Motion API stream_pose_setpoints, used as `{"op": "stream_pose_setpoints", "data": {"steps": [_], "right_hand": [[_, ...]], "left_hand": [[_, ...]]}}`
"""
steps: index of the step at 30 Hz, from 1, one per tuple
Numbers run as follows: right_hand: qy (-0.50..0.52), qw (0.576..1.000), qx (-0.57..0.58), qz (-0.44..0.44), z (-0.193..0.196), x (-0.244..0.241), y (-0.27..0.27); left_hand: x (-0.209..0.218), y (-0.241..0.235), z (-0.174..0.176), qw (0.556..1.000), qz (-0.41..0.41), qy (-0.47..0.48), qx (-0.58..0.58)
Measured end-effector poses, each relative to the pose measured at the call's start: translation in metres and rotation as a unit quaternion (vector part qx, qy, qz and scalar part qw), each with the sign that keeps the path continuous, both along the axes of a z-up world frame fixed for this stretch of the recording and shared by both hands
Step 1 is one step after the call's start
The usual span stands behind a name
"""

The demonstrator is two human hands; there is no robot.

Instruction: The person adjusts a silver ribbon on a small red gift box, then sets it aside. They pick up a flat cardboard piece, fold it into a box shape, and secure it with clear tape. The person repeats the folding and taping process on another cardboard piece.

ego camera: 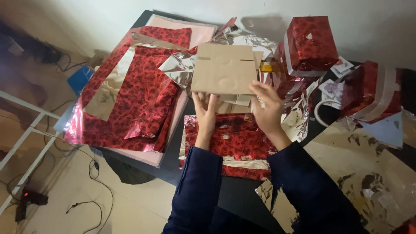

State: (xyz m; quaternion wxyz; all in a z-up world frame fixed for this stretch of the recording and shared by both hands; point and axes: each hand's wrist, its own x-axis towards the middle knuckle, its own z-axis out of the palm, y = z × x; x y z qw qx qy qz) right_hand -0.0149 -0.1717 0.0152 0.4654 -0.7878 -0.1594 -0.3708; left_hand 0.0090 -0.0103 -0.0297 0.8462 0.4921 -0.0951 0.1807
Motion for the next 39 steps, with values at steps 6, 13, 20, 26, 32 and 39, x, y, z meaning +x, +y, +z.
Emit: {"op": "stream_pose_setpoints", "data": {"steps": [6,13,20,26,32,39], "right_hand": [[-0.009,0.999,-0.035,0.018,-0.010,-0.006,0.009],[0.024,0.998,0.008,0.058,-0.019,-0.005,0.008],[0.121,0.986,0.109,0.047,-0.026,-0.003,0.006],[0.143,0.973,0.173,0.056,-0.035,-0.003,0.006],[0.126,0.983,0.134,0.005,-0.027,-0.006,0.008],[0.123,0.991,0.044,-0.039,-0.028,-0.003,0.002]], "left_hand": [[0.000,-0.005,-0.006,0.996,-0.011,0.086,-0.018],[0.002,-0.004,0.004,0.985,-0.049,0.142,-0.089],[-0.002,-0.003,0.013,0.984,-0.040,0.167,-0.049],[-0.007,-0.008,0.016,0.976,-0.028,0.213,-0.028],[0.004,0.007,-0.015,0.892,0.197,0.086,0.398],[-0.005,0.008,0.000,0.830,0.187,0.112,0.513]]}}
